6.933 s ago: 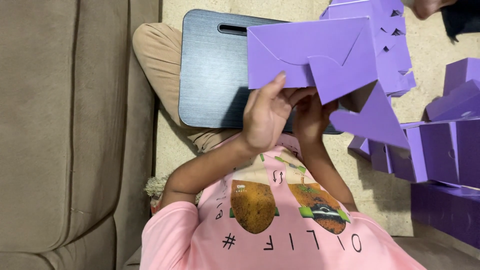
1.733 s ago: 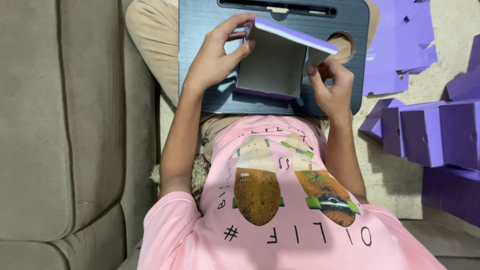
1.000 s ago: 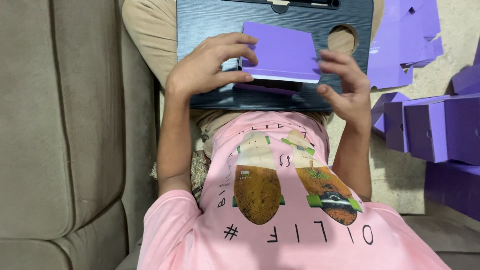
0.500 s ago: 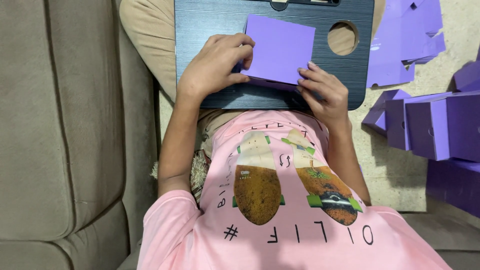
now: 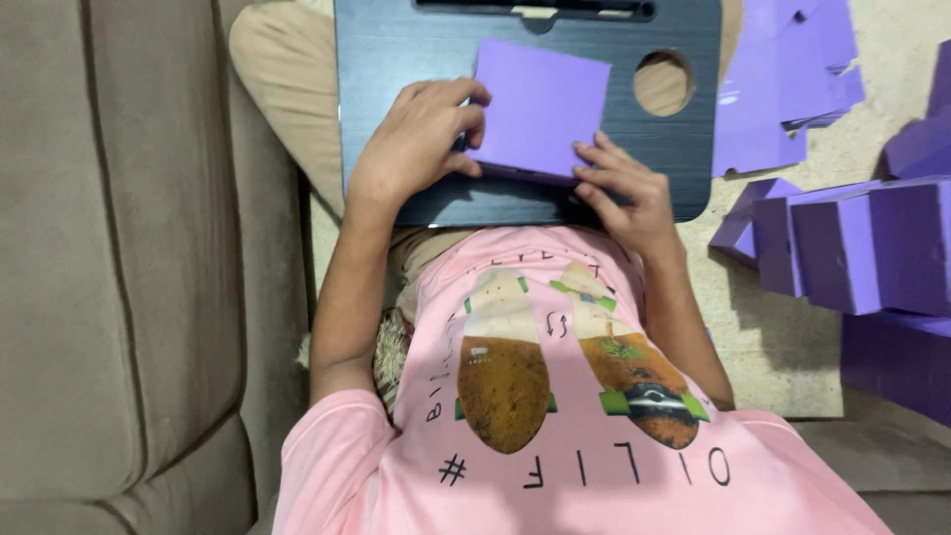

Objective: The person assembles purple cardboard boxes by folding and tucking flaps on a small lap tray. They handle flat die-cut sheets, fold them into box shapes, and place completed boxes aside. The process is repeated with multiple sheets.

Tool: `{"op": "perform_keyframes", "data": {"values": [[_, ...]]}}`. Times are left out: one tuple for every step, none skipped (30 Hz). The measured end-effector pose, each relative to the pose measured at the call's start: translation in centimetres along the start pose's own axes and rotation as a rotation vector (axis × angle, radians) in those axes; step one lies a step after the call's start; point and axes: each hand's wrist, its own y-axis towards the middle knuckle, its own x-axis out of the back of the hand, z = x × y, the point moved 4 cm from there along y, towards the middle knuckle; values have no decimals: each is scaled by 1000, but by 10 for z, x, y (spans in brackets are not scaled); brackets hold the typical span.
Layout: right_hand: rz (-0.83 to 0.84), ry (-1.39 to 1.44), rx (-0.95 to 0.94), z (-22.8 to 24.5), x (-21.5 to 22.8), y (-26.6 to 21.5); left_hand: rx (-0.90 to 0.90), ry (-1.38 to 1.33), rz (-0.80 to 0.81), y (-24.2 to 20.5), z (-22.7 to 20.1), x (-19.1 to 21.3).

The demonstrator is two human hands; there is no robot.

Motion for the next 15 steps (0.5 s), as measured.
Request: {"op": "perform_keyframes", "data": {"values": [[21,-26,-31,-4,1,-1,18,3,6,2,1,0],[7,-42,-30,-7,-3,-1,-3,5,2,1,-4,3],[-51,-74,41,-7,-4,0,81,12,56,1,-5,4],[-113,-111,115,-7,-4,1,159,22,109,3,-5,6],[-131,-133,117,-8,-3,1,131,27,104,2,-8,7],[-128,-160,154,-8,-2,2,146,24,131,3,-9,8],[-124,-187,190,-8,-2,3,162,21,157,4,-9,9],[-143,-214,191,-6,-2,3,130,27,152,5,-7,5],[-155,-242,202,-5,-3,4,153,22,152,5,-2,1],[-165,-268,211,-4,-5,5,178,15,155,6,4,-4],[-183,-293,210,-3,-5,7,148,19,151,7,3,-4],[-211,-330,237,-2,-5,9,153,-12,146,8,4,-4],[-239,-367,265,-1,-5,11,157,-43,142,9,5,-4],[-259,-403,253,4,1,14,115,-44,145,8,3,1],[-268,-370,272,9,8,16,85,-160,33,7,2,10]]}}
